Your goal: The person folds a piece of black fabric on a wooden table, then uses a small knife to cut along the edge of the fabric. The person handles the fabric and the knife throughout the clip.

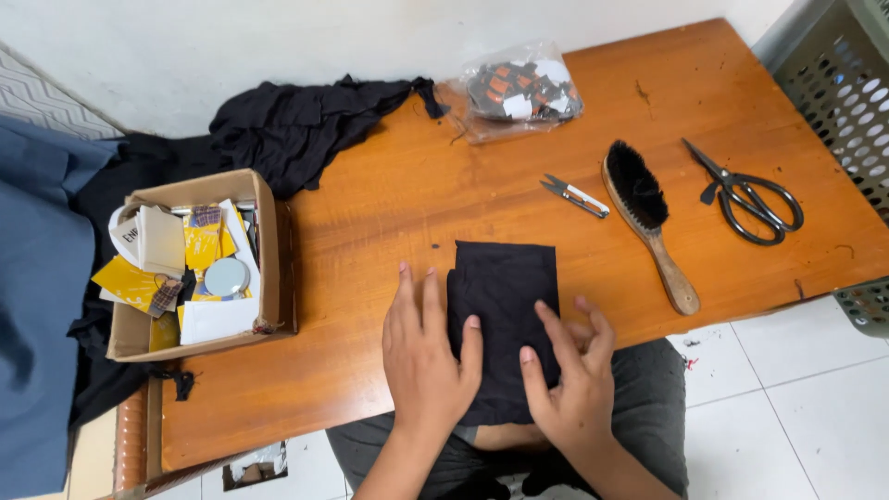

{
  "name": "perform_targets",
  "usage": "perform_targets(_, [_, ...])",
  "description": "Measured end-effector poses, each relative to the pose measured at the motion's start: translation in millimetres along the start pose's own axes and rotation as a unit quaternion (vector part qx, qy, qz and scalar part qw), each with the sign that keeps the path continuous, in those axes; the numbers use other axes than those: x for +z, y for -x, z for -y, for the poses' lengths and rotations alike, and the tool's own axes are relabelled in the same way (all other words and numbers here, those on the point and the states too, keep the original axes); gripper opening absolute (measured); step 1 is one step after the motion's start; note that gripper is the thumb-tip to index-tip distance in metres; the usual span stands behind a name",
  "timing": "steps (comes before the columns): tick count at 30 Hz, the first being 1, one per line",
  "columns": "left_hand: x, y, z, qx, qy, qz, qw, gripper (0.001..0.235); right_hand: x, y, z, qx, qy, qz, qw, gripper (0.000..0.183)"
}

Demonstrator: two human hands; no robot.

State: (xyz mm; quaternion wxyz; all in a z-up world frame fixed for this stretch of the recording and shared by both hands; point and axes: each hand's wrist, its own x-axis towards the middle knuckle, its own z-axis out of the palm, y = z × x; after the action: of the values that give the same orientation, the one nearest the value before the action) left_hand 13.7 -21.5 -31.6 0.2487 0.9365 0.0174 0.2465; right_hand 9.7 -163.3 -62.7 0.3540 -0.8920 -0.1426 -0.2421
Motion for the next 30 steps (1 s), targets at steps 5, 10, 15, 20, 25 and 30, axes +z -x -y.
perform_targets(5, [13.6,36.1,-19.6,0.11,-0.03,0.065,0.991,0.074,7.9,-52.7,-17.5,-0.131,0.026,0.151,0.98,0.042])
perform_targets(10, [41.2,62.2,3.1,0.185,-0.201,0.118,0.955,0.115,39.1,-73.5,-48.7,-0.122,0.027,0.32,0.939,0.043])
perform_targets(15, [31.5,58.2,18.3,0.217,-0.168,0.109,0.955,0.092,38.3,-76.9,-48.6,-0.061,-0.051,0.32,0.944,0.046])
perform_targets(20, [0.9,52.9,47.7,0.24,-0.101,0.16,0.952,0.079,33.0,-71.2,-69.8,0.06,-0.313,0.196,0.927,0.042])
perform_targets(25, [-49.2,58.7,107.0,0.224,-0.109,0.205,0.946,0.092,38.4,-68.4,-73.5,0.102,-0.32,0.162,0.928,0.035])
perform_targets(30, [-107.5,67.8,134.4,0.069,-0.367,0.084,0.924,0.09,38.2,-66.2,-69.9,0.082,-0.278,0.16,0.944,0.028])
